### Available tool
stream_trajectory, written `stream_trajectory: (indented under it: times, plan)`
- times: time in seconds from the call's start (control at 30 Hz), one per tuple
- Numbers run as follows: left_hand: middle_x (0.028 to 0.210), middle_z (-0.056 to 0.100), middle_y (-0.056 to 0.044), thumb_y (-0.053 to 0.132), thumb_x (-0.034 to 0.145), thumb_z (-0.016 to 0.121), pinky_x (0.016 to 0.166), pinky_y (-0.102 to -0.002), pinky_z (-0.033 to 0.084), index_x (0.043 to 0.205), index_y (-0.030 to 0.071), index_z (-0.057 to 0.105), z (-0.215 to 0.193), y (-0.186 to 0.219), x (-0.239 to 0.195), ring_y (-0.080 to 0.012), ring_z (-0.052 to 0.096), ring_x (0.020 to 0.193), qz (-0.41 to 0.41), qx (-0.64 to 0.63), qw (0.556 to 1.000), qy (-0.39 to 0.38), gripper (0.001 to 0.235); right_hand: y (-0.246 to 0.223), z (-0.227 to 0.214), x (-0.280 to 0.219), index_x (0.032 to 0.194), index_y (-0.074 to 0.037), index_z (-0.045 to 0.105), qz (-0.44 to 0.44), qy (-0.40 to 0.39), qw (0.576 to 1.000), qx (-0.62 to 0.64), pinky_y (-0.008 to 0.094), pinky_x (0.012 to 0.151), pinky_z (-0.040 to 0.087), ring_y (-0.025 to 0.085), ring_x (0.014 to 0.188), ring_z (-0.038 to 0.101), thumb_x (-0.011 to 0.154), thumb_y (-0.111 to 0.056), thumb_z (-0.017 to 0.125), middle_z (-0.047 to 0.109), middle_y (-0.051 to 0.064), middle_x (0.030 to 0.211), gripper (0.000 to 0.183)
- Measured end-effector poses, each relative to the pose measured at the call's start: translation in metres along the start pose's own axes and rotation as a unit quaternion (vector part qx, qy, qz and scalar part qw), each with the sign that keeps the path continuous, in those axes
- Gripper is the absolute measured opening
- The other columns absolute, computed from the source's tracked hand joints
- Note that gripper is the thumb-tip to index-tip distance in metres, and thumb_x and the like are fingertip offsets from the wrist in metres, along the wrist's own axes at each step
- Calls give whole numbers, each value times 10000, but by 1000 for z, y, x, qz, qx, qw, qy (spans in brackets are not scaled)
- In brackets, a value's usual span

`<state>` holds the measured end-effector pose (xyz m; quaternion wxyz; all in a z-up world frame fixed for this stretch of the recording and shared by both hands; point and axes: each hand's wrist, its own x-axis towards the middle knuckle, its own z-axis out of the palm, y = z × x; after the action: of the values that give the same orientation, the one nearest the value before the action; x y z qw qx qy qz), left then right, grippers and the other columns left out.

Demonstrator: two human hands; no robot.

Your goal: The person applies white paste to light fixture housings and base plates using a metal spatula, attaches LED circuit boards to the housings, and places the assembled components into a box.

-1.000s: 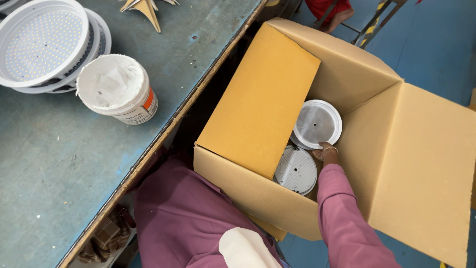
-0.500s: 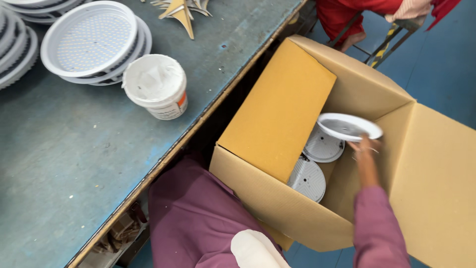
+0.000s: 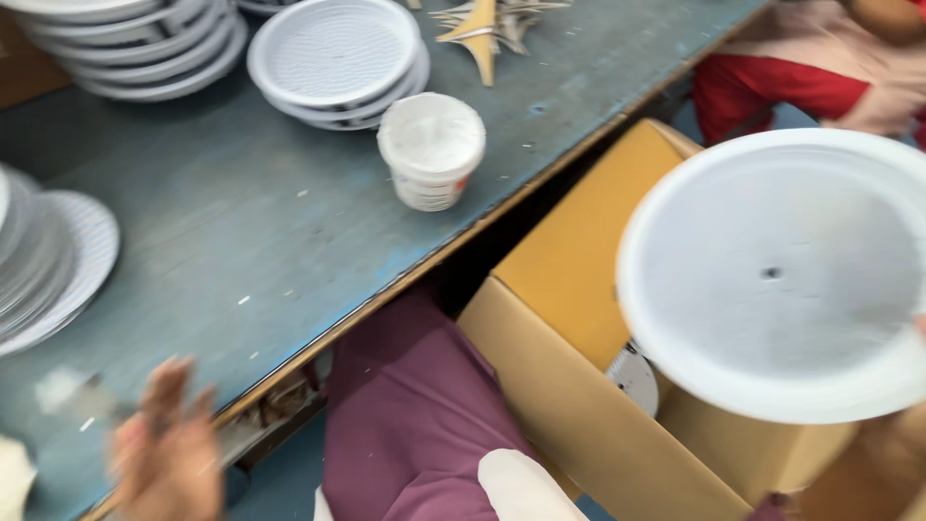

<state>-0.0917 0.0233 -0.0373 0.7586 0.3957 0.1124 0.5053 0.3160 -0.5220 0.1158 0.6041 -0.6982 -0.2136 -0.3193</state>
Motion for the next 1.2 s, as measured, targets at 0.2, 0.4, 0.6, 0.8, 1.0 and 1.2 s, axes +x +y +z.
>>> stream_trajectory:
  times: [0.2, 0.4, 0.6, 0.8, 1.0, 1.2]
  plan:
    - [1627, 390, -319, 283, 1036, 632, 1305, -585, 203, 1118, 116, 605, 72, -3, 49, -443, 294, 1592, -65, -105, 983, -133, 188, -72, 221, -52, 1125, 70, 687, 221, -221, 916, 250, 269, 698, 511, 148, 743, 630, 888, -127, 690, 685, 105, 915, 308]
    - [1478, 525, -212, 264, 1068, 621, 1137, -456, 406, 1164, 69, 619, 29, -22, 71, -313, 517, 1337, -87, -214, 968, -101, 218, -85, 388, -147, 1080, 51, 559, 334, -450, 734, 382, 298, 650, 548, 154, 711, 658, 985, -167, 724, 685, 144, 903, 290]
    - [1206, 662, -34, 237, 1074, 578, 1069, -340, 443, 1336, 57, 590, -6, -36, 97, -152, 597, 1154, -38, -126, 989, 67, 318, -74, 469, -177, 1144, 19, 572, 321, -467, 771, 288, 271, 714, 574, 150, 778, 708, 943, -205, 688, 734, 135, 939, 322]
    - [1170, 688, -17, 221, 1028, 590, 1058, -357, 451, 1230, 97, 595, 7, -29, 99, -158, 619, 1161, -35, -139, 989, 36, 237, -66, 508, -179, 1201, 47, 622, 330, -449, 782, 280, 272, 784, 580, 146, 866, 716, 953, -218, 669, 732, 138, 1015, 366]
    - [1121, 694, -30, 202, 1042, 615, 1066, -327, 455, 1175, 77, 641, 8, -36, 99, -143, 624, 1121, -10, -65, 997, 49, 185, -88, 504, -180, 1178, -17, 672, 156, -448, 874, 109, 326, 864, 537, 174, 964, 690, 967, -218, 661, 726, 99, 1059, 291]
    - [1121, 671, -59, 225, 1023, 690, 1003, -323, 461, 1138, 37, 678, 16, -35, 95, -143, 611, 1061, 9, 49, 998, 37, 221, -154, 482, -195, 1140, -41, 693, 156, -542, 780, 270, 285, 939, 499, 134, 1051, 639, 1023, -250, 631, 710, 34, 1088, 248]
